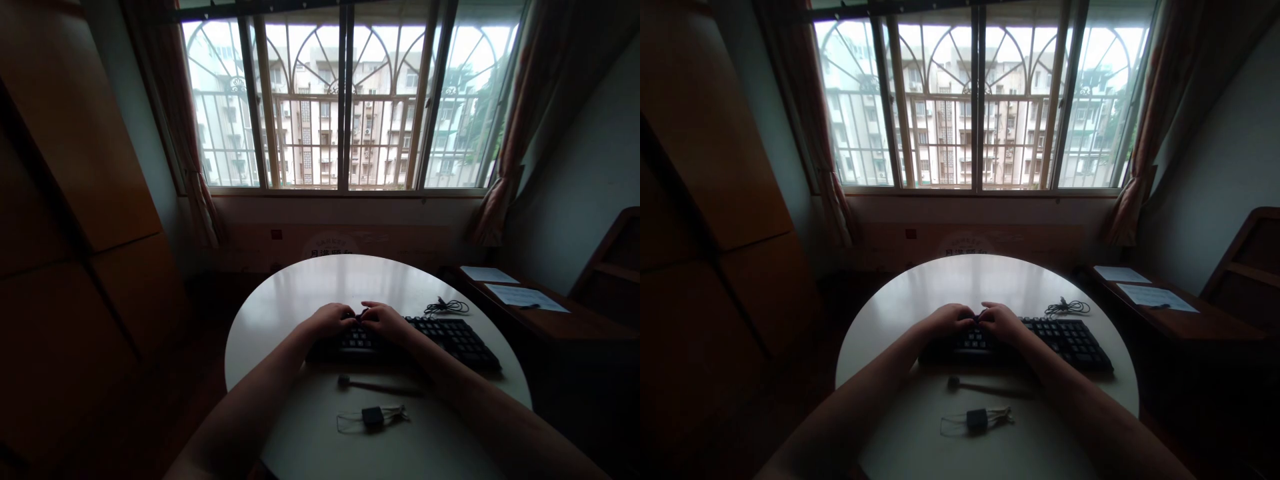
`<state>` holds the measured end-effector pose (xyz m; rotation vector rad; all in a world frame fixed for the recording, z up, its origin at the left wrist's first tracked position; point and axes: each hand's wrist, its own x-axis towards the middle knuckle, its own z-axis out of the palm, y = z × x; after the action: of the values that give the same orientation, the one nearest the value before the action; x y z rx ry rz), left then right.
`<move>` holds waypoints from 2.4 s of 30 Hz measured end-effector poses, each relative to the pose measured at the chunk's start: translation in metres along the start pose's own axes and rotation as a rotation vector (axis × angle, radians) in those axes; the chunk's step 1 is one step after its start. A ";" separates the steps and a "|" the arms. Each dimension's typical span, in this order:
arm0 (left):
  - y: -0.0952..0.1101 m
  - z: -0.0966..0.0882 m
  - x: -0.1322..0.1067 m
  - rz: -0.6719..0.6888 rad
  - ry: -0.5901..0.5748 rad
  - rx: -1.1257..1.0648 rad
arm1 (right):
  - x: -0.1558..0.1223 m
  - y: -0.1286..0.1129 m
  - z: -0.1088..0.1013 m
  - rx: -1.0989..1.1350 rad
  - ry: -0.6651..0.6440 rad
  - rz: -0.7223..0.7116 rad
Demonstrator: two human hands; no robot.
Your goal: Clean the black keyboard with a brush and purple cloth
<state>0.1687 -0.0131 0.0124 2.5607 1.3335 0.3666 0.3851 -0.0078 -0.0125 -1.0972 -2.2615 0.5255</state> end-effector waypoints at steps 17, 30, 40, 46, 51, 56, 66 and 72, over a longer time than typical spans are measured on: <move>0.004 -0.003 -0.002 -0.013 -0.002 -0.018 | -0.009 -0.001 -0.014 -0.043 -0.018 -0.120; 0.002 -0.002 -0.002 -0.008 -0.007 -0.008 | -0.006 -0.001 -0.005 -0.130 0.048 -0.013; -0.001 -0.002 -0.002 -0.001 -0.010 -0.004 | -0.006 -0.006 -0.015 -0.226 0.017 0.021; 0.002 -0.004 -0.003 -0.019 -0.013 -0.021 | -0.006 0.003 -0.022 -0.185 -0.023 0.071; 0.003 -0.003 -0.003 -0.018 -0.010 -0.028 | -0.005 0.004 -0.017 -0.150 0.010 0.020; 0.002 -0.001 -0.001 -0.009 0.001 -0.017 | -0.004 0.005 -0.011 -0.181 0.051 -0.038; 0.003 -0.004 -0.002 -0.020 -0.011 -0.024 | -0.007 -0.021 -0.020 -0.485 -0.013 0.043; 0.004 -0.004 -0.002 -0.029 -0.020 -0.030 | -0.010 -0.022 -0.017 -0.541 0.000 0.059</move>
<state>0.1695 -0.0172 0.0172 2.5112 1.3471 0.3525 0.3882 -0.0272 0.0101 -1.4164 -2.4434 -0.0809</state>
